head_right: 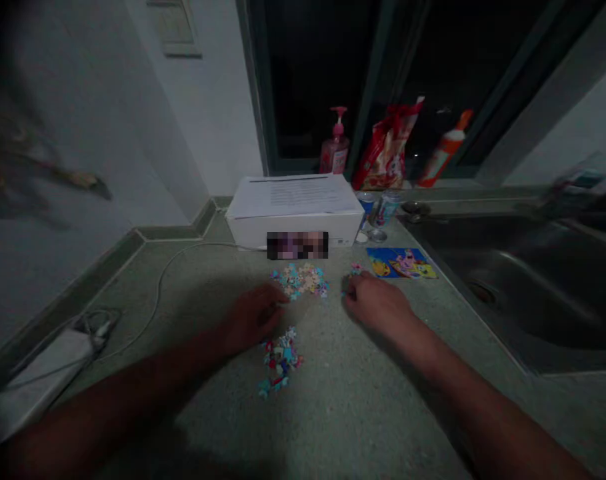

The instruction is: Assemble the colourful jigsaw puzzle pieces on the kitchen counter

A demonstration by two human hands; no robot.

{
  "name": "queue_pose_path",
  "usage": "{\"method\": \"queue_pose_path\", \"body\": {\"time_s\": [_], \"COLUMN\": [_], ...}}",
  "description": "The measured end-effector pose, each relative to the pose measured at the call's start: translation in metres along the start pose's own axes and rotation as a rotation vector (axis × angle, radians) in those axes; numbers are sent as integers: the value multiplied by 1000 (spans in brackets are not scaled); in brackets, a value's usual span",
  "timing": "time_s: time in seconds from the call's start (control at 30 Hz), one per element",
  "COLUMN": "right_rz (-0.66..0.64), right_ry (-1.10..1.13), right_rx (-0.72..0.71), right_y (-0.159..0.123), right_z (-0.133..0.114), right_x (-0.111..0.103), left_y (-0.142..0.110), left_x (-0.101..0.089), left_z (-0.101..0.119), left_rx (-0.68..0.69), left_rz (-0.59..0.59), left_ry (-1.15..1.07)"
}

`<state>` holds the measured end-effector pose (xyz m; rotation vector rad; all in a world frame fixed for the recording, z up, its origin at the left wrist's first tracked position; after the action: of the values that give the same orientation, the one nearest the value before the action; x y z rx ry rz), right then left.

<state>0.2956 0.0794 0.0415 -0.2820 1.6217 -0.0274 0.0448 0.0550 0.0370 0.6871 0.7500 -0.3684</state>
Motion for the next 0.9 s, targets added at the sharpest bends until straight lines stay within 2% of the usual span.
{"method": "queue_pose_path", "body": {"time_s": [0.13,0.27,0.47,0.53,0.67,0.9], "right_rz": [48,170,372,414,444,425], "right_ry": [-8,-12,164,206,224,263], "right_rx": [26,17,-314,-364,-359,-321], "right_y": [-1,-1,2,3,9,18], "right_z": [4,0,-31,-35,-37,-34], "right_x": [-3,-8,-4,0,7,11], "left_y": [-2,-2,-1,-1,-1,0], "left_x": [0,-1,-2,-2,0,-2], "left_z": [0,1,2,2,0,1], "left_rx": [1,39,51,43,11,-51], "left_rz": [14,32,52,49,33,-6], "left_ry": [3,-18,-16,-13,-23,-24]}}
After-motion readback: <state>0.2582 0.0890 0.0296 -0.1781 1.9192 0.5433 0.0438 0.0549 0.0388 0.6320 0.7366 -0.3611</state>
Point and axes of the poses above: each hand's wrist, its own y-axis towards the middle knuckle, its own x-axis out of the palm, z = x × y, the point moved 8 cm from there along y, towards the middle knuckle, and after that the axes turned 3 degrees about -x, right-handed, at the moved point
